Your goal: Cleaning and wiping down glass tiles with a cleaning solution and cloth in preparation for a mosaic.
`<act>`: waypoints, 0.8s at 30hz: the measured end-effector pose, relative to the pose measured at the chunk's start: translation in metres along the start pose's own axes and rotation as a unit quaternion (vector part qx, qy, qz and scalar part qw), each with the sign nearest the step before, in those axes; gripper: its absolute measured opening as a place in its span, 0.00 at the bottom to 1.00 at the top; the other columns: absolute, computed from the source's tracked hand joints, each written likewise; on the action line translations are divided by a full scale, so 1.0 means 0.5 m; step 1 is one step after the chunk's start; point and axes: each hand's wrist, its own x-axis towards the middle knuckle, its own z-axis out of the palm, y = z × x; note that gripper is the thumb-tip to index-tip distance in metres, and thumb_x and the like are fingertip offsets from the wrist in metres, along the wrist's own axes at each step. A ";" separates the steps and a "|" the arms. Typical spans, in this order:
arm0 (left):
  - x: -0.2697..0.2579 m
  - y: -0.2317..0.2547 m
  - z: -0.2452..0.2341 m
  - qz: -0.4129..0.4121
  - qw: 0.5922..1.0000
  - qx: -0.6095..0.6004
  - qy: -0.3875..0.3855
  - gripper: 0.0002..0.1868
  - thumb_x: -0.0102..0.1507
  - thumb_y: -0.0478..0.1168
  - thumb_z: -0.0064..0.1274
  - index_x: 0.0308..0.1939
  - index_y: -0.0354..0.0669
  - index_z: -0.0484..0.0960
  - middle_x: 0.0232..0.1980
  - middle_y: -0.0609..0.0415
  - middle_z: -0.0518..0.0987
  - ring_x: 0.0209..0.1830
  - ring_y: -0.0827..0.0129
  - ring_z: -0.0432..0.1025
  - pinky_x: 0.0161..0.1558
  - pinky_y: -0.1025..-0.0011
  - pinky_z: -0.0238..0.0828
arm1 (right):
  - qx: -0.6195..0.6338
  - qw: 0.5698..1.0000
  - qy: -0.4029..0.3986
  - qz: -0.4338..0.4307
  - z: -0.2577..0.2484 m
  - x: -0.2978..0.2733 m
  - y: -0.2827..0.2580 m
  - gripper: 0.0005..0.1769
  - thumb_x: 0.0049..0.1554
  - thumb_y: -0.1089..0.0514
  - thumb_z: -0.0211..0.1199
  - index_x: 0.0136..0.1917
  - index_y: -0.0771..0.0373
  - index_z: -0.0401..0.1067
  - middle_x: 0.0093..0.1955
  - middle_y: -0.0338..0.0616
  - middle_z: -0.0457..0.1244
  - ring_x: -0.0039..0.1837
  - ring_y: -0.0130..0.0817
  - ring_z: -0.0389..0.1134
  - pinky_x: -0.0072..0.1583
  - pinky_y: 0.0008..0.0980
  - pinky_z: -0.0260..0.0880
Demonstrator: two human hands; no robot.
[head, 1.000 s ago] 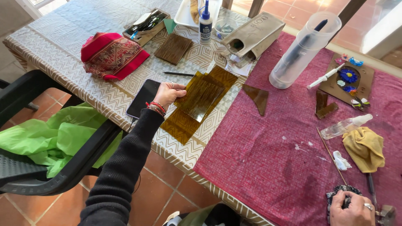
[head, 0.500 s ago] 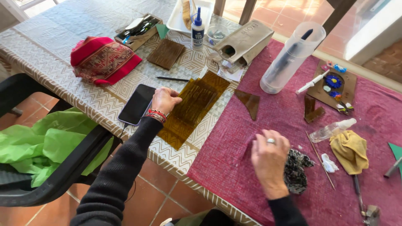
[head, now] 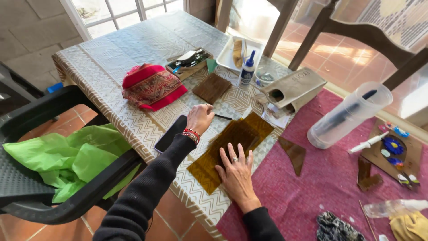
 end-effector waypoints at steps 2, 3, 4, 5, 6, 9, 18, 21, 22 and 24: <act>0.070 0.008 0.010 -0.018 0.999 0.026 0.010 0.23 0.60 0.48 0.63 0.54 0.40 0.84 0.54 0.43 0.82 0.56 0.53 0.76 0.58 0.59 0.72 | -0.002 1.000 0.014 -0.001 0.017 -0.004 0.006 0.32 0.56 0.47 0.64 0.72 0.56 0.65 0.75 0.50 0.56 0.77 0.57 0.50 0.74 0.68 0.40; 0.097 0.013 0.022 -0.034 0.998 0.050 0.010 0.28 0.60 0.51 0.63 0.59 0.38 0.80 0.60 0.41 0.79 0.62 0.50 0.73 0.63 0.57 0.69 | -0.005 1.000 0.024 0.009 0.024 -0.015 0.009 0.32 0.56 0.48 0.63 0.72 0.55 0.66 0.75 0.48 0.57 0.78 0.57 0.49 0.74 0.68 0.40; 0.125 0.001 0.041 -0.036 0.998 0.050 0.010 0.28 0.60 0.51 0.63 0.59 0.38 0.80 0.60 0.41 0.79 0.62 0.50 0.73 0.63 0.57 0.69 | -0.005 1.000 0.023 0.008 0.021 -0.016 0.005 0.32 0.56 0.48 0.63 0.72 0.55 0.66 0.75 0.48 0.57 0.78 0.57 0.49 0.74 0.68 0.40; 0.158 -0.007 0.061 -0.043 0.995 0.093 0.004 0.38 0.58 0.56 0.64 0.63 0.35 0.73 0.65 0.37 0.72 0.68 0.47 0.66 0.66 0.53 0.62 | -0.007 1.000 0.021 0.016 0.018 -0.015 0.002 0.31 0.56 0.49 0.63 0.72 0.54 0.66 0.75 0.48 0.57 0.78 0.56 0.49 0.74 0.69 0.39; 0.191 -0.015 0.082 -0.051 0.989 0.136 -0.001 0.49 0.55 0.60 0.66 0.68 0.32 0.66 0.71 0.33 0.65 0.73 0.43 0.58 0.70 0.49 0.54 | -0.008 0.999 0.020 0.024 0.014 -0.014 0.000 0.31 0.56 0.49 0.63 0.72 0.54 0.66 0.75 0.47 0.57 0.78 0.55 0.49 0.74 0.70 0.38; 0.237 -0.022 0.113 -0.088 0.978 0.188 -0.021 0.67 0.47 0.69 0.70 0.73 0.30 0.53 0.74 0.29 0.55 0.76 0.39 0.48 0.72 0.44 0.41 | -0.003 0.999 0.017 0.027 0.005 -0.010 -0.003 0.31 0.56 0.51 0.62 0.72 0.55 0.66 0.75 0.49 0.56 0.78 0.56 0.49 0.73 0.71 0.37; 0.280 -0.048 0.102 -0.107 0.968 0.203 -0.098 0.73 0.42 0.69 0.71 0.78 0.35 0.51 0.73 0.30 0.60 0.76 0.40 0.54 0.74 0.45 0.47 | 0.025 0.999 0.004 0.033 0.002 -0.001 0.000 0.31 0.57 0.52 0.63 0.72 0.59 0.66 0.75 0.54 0.56 0.78 0.59 0.48 0.74 0.70 0.38; 0.299 -0.072 0.108 -0.106 0.965 0.205 -0.123 0.73 0.42 0.69 0.72 0.78 0.33 0.51 0.74 0.28 0.60 0.75 0.38 0.54 0.73 0.44 0.49 | 0.029 0.999 -0.004 0.040 0.000 -0.007 -0.002 0.31 0.57 0.52 0.63 0.72 0.59 0.66 0.75 0.53 0.56 0.78 0.59 0.48 0.74 0.71 0.37; 0.295 -0.065 0.109 -0.104 0.965 0.205 -0.126 0.73 0.42 0.69 0.72 0.78 0.33 0.51 0.74 0.28 0.60 0.75 0.38 0.54 0.73 0.44 0.49 | 0.029 0.999 -0.004 0.044 -0.001 -0.010 -0.002 0.31 0.57 0.52 0.63 0.72 0.59 0.66 0.75 0.53 0.56 0.78 0.59 0.48 0.74 0.71 0.37; 0.303 -0.051 0.097 -0.118 0.959 0.220 -0.131 0.74 0.42 0.68 0.72 0.78 0.34 0.49 0.74 0.26 0.58 0.75 0.35 0.54 0.72 0.42 0.50 | 0.033 0.999 0.000 0.039 0.002 -0.002 -0.002 0.30 0.57 0.52 0.63 0.72 0.59 0.66 0.75 0.53 0.56 0.78 0.59 0.48 0.73 0.71 0.37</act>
